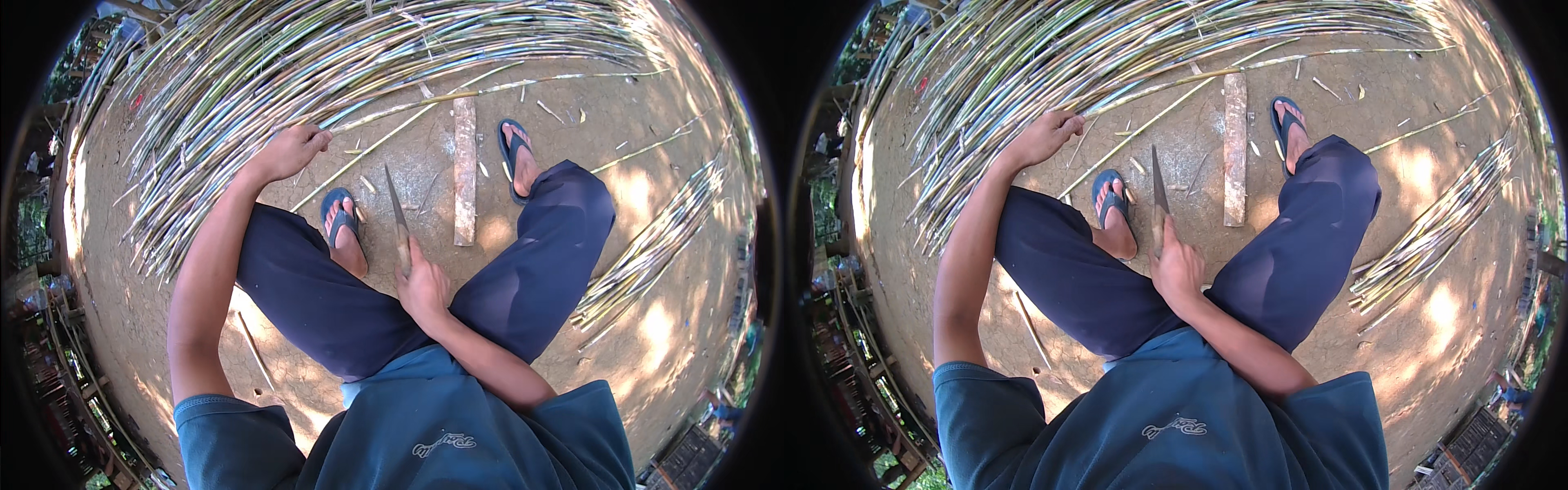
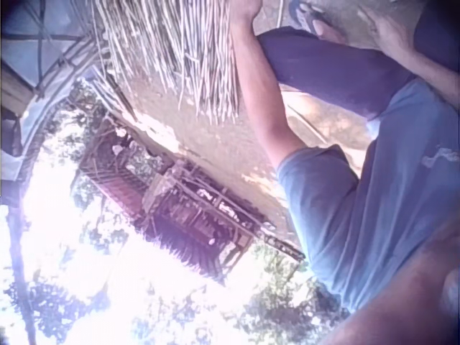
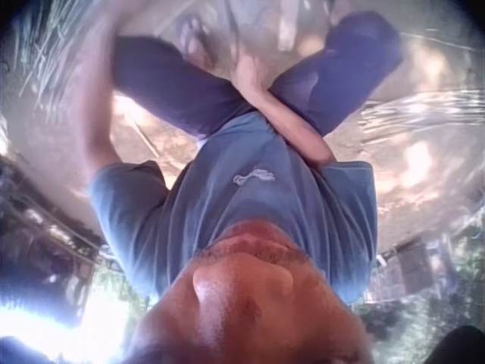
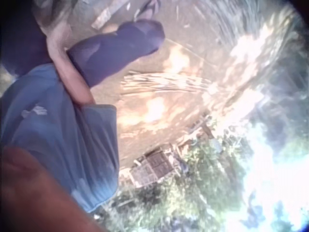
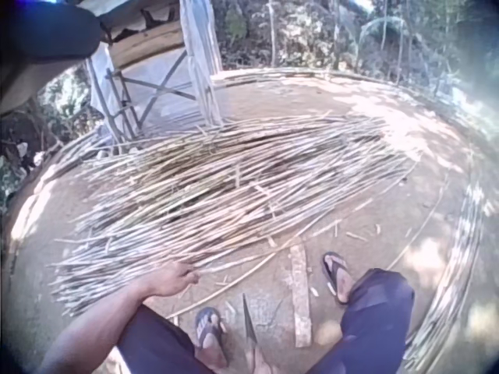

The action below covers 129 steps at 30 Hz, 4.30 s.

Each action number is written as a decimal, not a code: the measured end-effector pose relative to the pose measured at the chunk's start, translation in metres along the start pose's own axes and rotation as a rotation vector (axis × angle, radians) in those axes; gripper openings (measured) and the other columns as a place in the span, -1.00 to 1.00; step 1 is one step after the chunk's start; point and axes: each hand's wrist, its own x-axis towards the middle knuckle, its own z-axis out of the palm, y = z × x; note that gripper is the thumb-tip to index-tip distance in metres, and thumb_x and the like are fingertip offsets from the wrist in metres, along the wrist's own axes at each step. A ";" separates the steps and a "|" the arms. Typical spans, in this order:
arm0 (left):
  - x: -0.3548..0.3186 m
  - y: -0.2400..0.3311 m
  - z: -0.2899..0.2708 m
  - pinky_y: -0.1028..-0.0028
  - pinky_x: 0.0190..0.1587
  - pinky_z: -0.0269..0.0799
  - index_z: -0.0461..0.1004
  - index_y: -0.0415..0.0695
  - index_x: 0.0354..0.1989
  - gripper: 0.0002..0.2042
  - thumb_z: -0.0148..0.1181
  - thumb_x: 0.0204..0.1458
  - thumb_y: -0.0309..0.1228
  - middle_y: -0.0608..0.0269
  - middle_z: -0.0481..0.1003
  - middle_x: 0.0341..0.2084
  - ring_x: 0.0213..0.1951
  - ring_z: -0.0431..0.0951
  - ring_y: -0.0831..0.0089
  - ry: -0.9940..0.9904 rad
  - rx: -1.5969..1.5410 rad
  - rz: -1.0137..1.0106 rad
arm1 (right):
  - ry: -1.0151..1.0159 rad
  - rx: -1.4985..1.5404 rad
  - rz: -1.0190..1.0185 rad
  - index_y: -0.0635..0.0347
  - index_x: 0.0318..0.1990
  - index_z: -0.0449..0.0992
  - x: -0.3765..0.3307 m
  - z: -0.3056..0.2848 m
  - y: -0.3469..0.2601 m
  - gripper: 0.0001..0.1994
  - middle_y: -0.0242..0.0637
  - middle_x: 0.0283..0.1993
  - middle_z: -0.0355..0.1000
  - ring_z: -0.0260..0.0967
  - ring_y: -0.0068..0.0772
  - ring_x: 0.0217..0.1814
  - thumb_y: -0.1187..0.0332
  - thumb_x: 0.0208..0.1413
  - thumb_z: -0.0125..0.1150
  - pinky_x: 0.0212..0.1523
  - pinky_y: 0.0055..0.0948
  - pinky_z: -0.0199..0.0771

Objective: The person sits on the ground and uses a hand saw to cut long bamboo poles into shorter segments. They repeatedly pick up a pole, position it on a wooden block, and saw through it, then place the cut pieces aside.

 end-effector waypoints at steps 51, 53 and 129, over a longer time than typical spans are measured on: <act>-0.005 0.037 0.081 0.24 0.09 0.41 0.49 -0.23 0.06 -0.53 0.24 0.05 -0.17 -0.05 0.53 -0.03 0.08 0.51 0.09 -0.573 0.543 -0.100 | -0.028 -0.359 -0.695 0.22 -0.56 0.63 0.203 -0.095 -0.072 -0.52 0.06 -0.49 0.52 0.52 0.04 -0.37 0.02 0.04 -0.08 0.09 -0.08 0.32; -0.011 0.041 0.069 0.23 0.14 0.34 0.40 -0.25 0.17 -0.47 0.21 0.11 -0.14 -0.08 0.52 -0.06 0.09 0.48 0.10 -0.288 0.519 0.014 | 0.090 -0.243 -0.707 0.20 -0.67 0.60 0.199 -0.106 -0.069 -0.54 0.02 -0.58 0.49 0.45 -0.04 -0.49 0.04 -0.01 -0.03 0.22 -0.02 0.08; 0.038 -0.194 0.233 0.15 0.25 0.30 0.35 -0.03 0.21 -0.46 0.23 0.02 -0.22 -0.06 0.28 0.23 0.24 0.30 -0.04 -0.113 0.193 -0.759 | 1.304 0.101 0.880 0.35 0.18 0.34 -0.055 -0.187 0.438 -0.49 0.03 0.03 0.35 0.29 -0.12 0.12 0.30 0.11 0.25 0.11 -0.20 0.37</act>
